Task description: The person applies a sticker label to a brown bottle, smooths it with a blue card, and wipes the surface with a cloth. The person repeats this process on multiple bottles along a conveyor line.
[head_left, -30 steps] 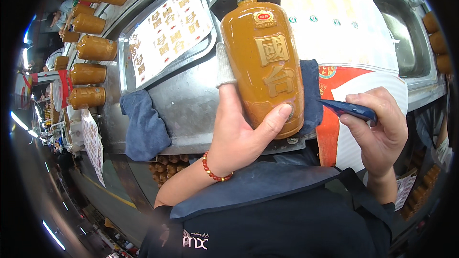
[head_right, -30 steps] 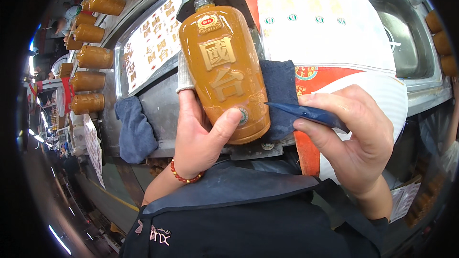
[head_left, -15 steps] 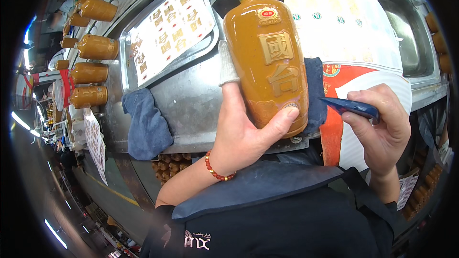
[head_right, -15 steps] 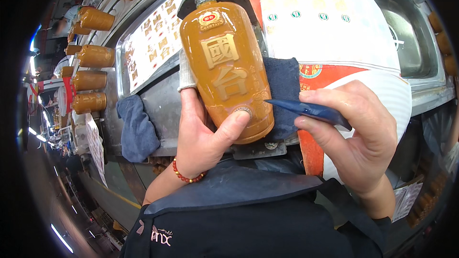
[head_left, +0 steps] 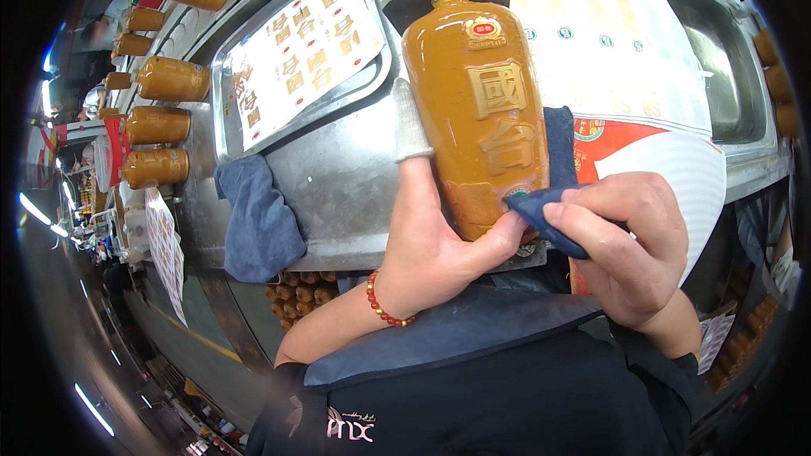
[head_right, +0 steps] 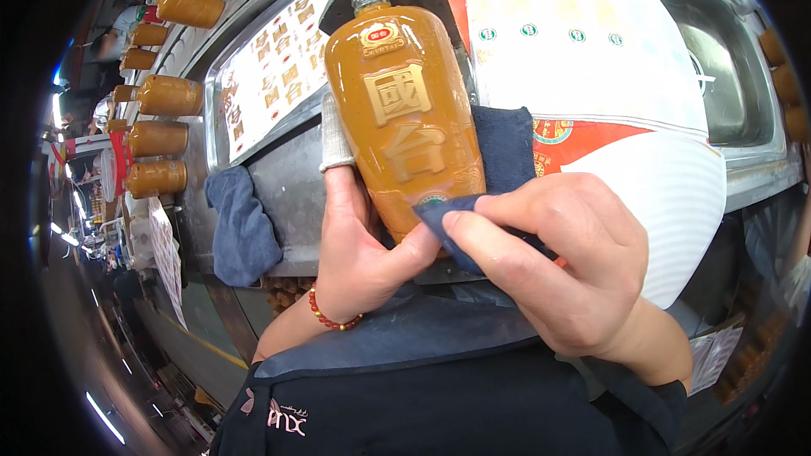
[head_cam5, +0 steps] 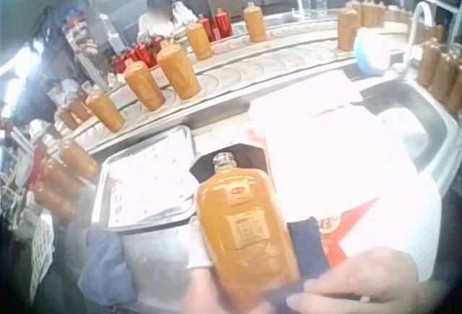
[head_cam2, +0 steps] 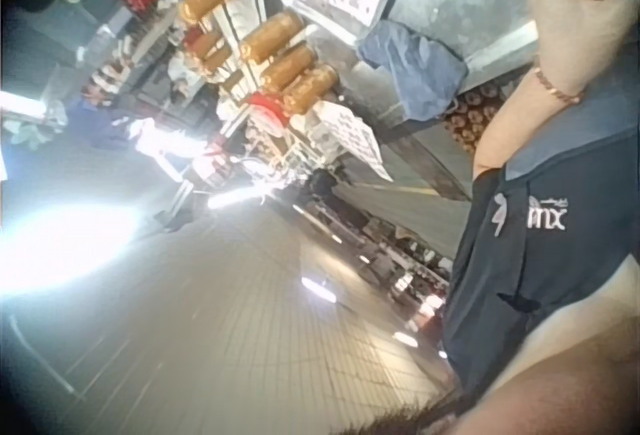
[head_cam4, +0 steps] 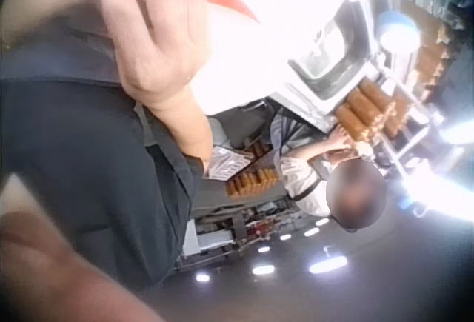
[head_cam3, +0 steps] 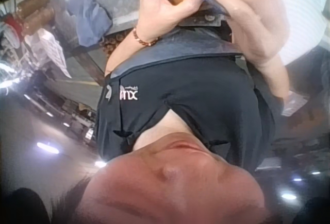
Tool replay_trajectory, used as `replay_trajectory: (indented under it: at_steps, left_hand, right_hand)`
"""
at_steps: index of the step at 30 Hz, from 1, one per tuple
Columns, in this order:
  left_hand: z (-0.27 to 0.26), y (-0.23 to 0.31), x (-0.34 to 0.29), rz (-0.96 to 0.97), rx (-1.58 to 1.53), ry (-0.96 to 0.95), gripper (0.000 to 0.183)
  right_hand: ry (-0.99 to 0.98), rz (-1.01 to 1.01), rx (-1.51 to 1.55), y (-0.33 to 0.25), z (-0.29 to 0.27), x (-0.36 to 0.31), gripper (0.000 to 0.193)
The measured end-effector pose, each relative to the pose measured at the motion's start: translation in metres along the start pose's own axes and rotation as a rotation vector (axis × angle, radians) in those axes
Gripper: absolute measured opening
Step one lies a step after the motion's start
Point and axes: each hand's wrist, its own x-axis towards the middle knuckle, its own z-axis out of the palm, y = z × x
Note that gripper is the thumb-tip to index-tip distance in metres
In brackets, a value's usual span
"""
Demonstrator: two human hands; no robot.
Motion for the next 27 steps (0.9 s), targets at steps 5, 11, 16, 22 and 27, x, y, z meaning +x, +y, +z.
replay_trajectory:
  at_steps: [5, 11, 16, 22, 27]
  left_hand:
    - [-0.005, -0.005, -0.001, 0.024, 0.007, -0.032, 0.113]
    - [-0.013, -0.009, -0.007, 0.173, 0.323, -0.051, 0.136]
    - [-0.010, -0.012, -0.009, 0.163, 0.433, 0.010, 0.138]
    - [-0.010, -0.013, -0.008, 0.197, 0.463, 0.037, 0.137]
    - [-0.010, -0.016, -0.008, 0.223, 0.473, 0.052, 0.138]
  right_hand:
    - [-0.035, -0.076, -0.082, -0.005, -0.003, 0.002, 0.037]
    - [-0.061, -0.087, -0.070, -0.004, -0.006, 0.003, 0.037]
    - [-0.060, -0.086, -0.056, -0.007, -0.005, 0.003, 0.037]
    - [-0.088, -0.122, -0.086, -0.005, -0.009, 0.006, 0.036]
    - [-0.088, -0.136, -0.059, 0.001, -0.009, 0.009, 0.038]
